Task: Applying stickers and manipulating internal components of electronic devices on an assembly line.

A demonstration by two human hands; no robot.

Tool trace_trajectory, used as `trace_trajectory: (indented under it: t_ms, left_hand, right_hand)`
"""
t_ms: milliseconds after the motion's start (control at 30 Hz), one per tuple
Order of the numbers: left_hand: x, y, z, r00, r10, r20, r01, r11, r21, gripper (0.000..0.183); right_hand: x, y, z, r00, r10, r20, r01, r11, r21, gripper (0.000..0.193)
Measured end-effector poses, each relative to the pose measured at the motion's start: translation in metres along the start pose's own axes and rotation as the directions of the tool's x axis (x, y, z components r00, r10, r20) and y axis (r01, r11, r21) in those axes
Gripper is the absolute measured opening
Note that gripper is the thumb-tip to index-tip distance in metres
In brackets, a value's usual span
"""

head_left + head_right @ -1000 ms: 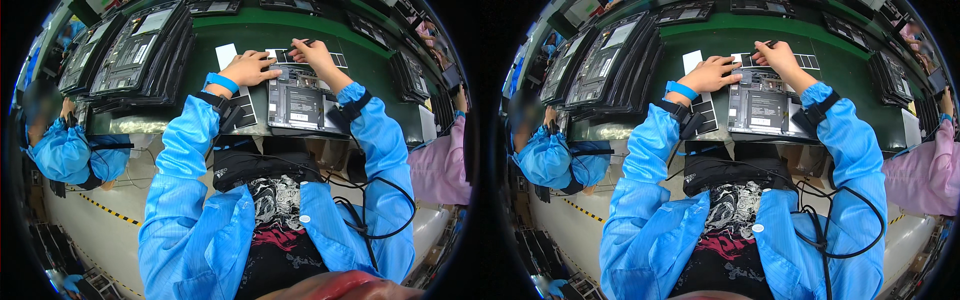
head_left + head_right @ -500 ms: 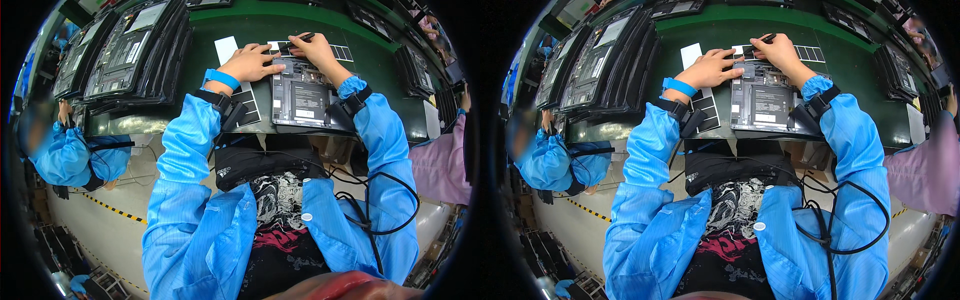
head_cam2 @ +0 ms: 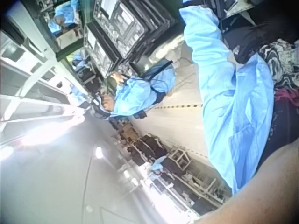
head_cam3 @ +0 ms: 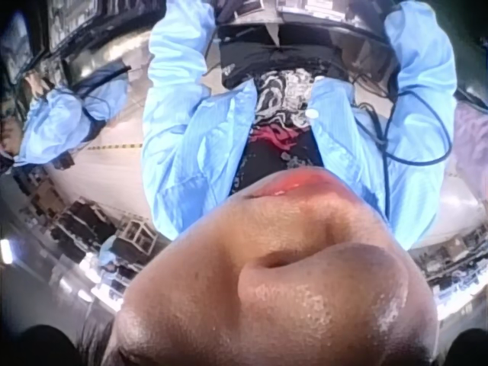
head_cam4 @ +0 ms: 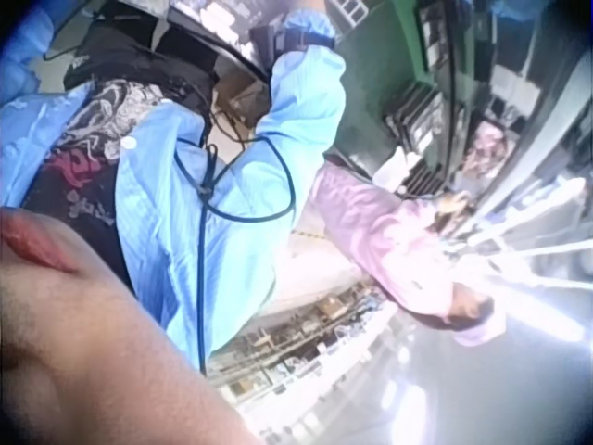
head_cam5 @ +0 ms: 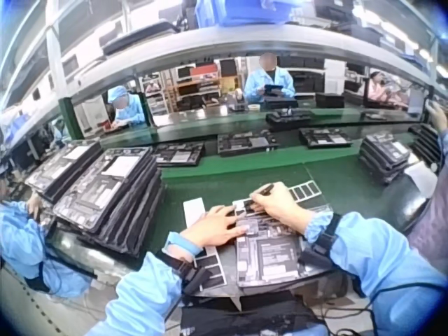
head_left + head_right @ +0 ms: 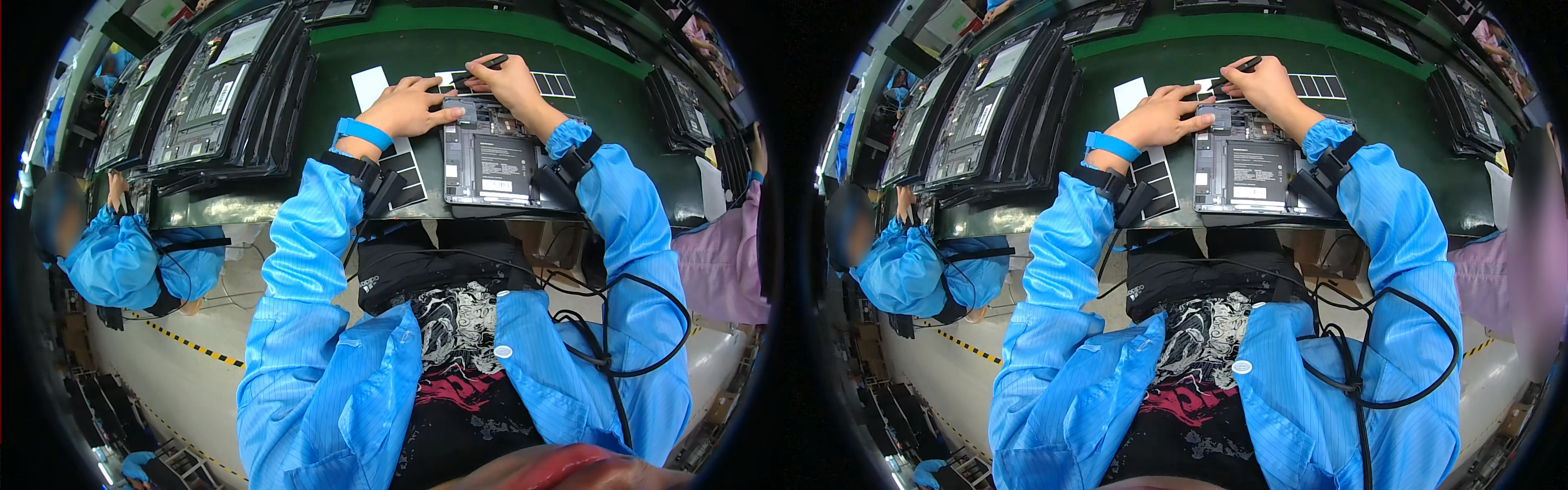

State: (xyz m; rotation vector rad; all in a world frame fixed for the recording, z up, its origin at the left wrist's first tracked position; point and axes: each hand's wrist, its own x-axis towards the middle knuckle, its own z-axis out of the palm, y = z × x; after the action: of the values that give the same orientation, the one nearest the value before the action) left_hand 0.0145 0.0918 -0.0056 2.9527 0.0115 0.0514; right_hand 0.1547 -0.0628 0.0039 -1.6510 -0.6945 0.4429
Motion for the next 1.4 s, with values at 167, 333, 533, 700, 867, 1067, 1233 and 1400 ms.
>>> trace_trajectory:
  t_ms: [167, 333, 533, 700, 867, 1067, 1233, 1400]
  left_hand:
    - [0.0, 0.001, -0.001, 1.0, 0.004, 0.002, -0.004, 1.0, 0.002, 0.059]
    - [0.0, 0.001, -0.002, 1.0, 0.007, 0.011, -0.007, 1.0, -0.003, 0.059]
    - [0.0, 0.002, -0.004, 1.0, -0.003, 0.023, 0.003, 1.0, -0.001, 0.06]
    - [0.002, -0.001, -0.001, 1.0, 0.005, 0.009, -0.005, 1.0, -0.012, 0.06]
    - [0.002, -0.002, -0.001, 1.0, 0.005, 0.007, -0.005, 1.0, -0.004, 0.059]
    - [0.001, 0.0, -0.002, 1.0, -0.006, 0.011, 0.006, 1.0, -0.014, 0.059]
    - [0.001, 0.005, -0.003, 0.999, -0.021, 0.03, 0.022, 0.999, -0.023, 0.057]
    - [0.012, -0.008, -0.001, 0.999, 0.048, -0.012, -0.049, 0.988, -0.145, 0.049]
  right_hand:
    - [0.006, 0.009, -0.005, 1.0, -0.004, -0.029, 0.003, 1.0, -0.024, 0.026]
    - [0.003, 0.0, -0.002, 0.999, 0.031, -0.029, -0.035, 0.989, -0.144, 0.03]
    - [0.006, 0.011, -0.001, 0.998, -0.024, -0.051, 0.026, 0.999, 0.047, 0.031]
    - [0.006, 0.009, -0.004, 0.999, 0.025, -0.021, -0.027, 0.995, -0.1, 0.029]
    - [0.001, -0.001, -0.001, 1.0, 0.019, -0.025, -0.023, 0.99, -0.14, 0.026]
    - [0.005, 0.007, 0.0, 0.999, -0.022, -0.026, 0.021, 0.999, -0.026, 0.024]
    - [-0.001, 0.002, -0.006, 0.998, -0.027, -0.049, 0.034, 0.989, 0.141, 0.02]
    - [-0.015, -0.014, -0.045, 0.995, -0.078, -0.06, 0.089, 0.972, 0.216, 0.02]
